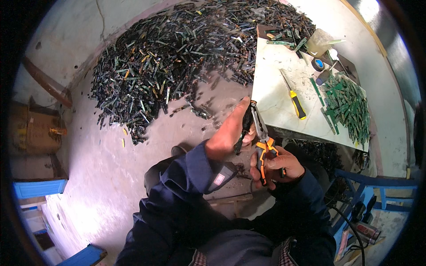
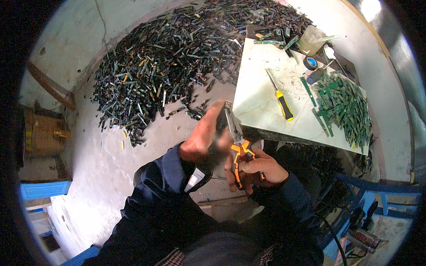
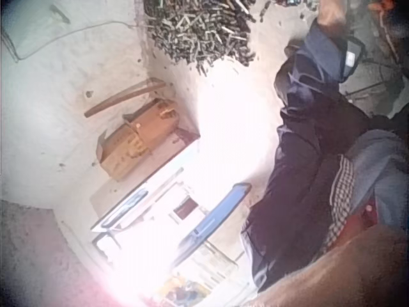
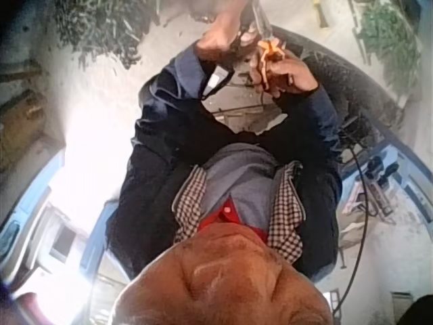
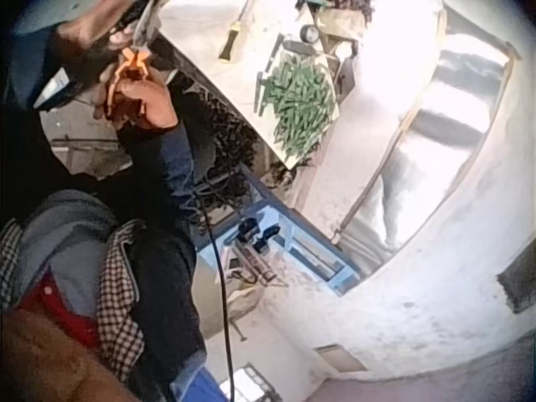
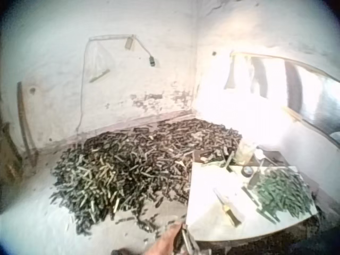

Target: The person sits on the floor and uses pliers to strip green plastic insulation from black cylindrical components. They also use a brush to clean the components and place the processed items on a nearby table.

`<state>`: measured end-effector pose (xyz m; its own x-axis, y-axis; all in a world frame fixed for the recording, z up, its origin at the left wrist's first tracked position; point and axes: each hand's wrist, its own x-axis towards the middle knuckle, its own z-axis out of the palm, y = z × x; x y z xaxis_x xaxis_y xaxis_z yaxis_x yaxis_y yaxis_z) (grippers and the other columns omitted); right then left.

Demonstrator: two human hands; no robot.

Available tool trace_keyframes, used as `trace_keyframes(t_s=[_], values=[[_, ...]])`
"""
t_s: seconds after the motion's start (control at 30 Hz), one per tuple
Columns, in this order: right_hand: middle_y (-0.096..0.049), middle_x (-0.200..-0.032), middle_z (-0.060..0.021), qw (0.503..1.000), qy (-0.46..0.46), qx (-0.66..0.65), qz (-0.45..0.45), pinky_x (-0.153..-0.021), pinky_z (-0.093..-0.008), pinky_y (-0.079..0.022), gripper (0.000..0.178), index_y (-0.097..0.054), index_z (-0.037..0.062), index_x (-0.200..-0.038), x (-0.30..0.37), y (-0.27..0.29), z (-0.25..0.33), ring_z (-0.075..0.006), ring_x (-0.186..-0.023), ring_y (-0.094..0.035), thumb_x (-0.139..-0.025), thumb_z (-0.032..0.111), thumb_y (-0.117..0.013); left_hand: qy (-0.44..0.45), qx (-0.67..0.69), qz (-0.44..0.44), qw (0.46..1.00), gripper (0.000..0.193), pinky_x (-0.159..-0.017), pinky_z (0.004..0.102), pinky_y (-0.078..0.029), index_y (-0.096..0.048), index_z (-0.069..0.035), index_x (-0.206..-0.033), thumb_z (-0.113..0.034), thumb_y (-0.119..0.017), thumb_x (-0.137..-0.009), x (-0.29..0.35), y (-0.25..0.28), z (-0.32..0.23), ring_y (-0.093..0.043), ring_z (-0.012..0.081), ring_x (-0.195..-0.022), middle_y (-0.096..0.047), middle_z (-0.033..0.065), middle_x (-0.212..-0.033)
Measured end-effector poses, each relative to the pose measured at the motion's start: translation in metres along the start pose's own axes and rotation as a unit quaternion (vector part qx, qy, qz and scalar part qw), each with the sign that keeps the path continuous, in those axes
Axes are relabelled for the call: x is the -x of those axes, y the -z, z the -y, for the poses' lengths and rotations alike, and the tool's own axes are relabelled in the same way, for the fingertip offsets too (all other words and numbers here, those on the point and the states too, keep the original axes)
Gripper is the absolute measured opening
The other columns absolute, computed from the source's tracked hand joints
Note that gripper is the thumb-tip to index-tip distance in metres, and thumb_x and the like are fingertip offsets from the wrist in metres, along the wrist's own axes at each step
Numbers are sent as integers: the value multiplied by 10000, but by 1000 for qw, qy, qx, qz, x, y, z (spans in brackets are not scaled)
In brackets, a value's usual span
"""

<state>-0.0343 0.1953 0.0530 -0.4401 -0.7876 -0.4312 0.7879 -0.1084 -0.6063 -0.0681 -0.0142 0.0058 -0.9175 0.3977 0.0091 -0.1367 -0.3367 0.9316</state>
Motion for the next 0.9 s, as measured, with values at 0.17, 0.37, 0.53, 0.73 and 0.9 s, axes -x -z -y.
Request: trace_keyframes(t_s=[0.17,0.37,0.53,0.73,0.9], values=[[-642,-874,-168,1000,-1,-4,-11,-426,-274,-497,425,-528,1,-1117,2,-7,2,-260,-723,-668,-815,286,-619,29,147,96,984,426,-663,270,-493,-381,81,-1247,-36,-534,-866,-6,11,-2,-575,161,-712,-575,85,-833],[-628,-861,-169,999,9,-33,-3,-402,-266,-477,434,-524,-4,-1114,0,-3,-5,-272,-688,-662,-823,306,-611,171,5,-13,985,482,-623,272,-496,-346,81,-1297,34,-484,-838,-6,-9,-30,-551,149,-668,-573,90,-869],[-597,-838,-168,997,1,-74,14,-379,-265,-452,430,-511,-9,-1095,-5,-11,-6,-279,-653,-639,-844,332,-584,-83,-233,-47,968,456,-596,257,-490,-379,50,-1311,0,-447,-863,10,-22,-27,-539,128,-623,-584,97,-847],[-581,-818,-174,985,25,-173,6,-359,-269,-397,405,-503,-3,-1070,-10,-24,-14,-305,-638,-606,-859,337,-565,133,64,-30,989,485,-558,245,-467,-461,-15,-1263,-363,-258,-994,0,-15,-33,-539,114,-609,-603,77,-807],[-582,-800,-159,986,13,-163,28,-357,-273,-384,434,-506,8,-1057,-9,-23,-16,-301,-630,-596,-883,405,-515,77,73,-126,986,603,-512,249,-415,-600,-51,-962,-487,-186,-992,-1,-54,-56,-511,124,-550,-595,32,-717]])
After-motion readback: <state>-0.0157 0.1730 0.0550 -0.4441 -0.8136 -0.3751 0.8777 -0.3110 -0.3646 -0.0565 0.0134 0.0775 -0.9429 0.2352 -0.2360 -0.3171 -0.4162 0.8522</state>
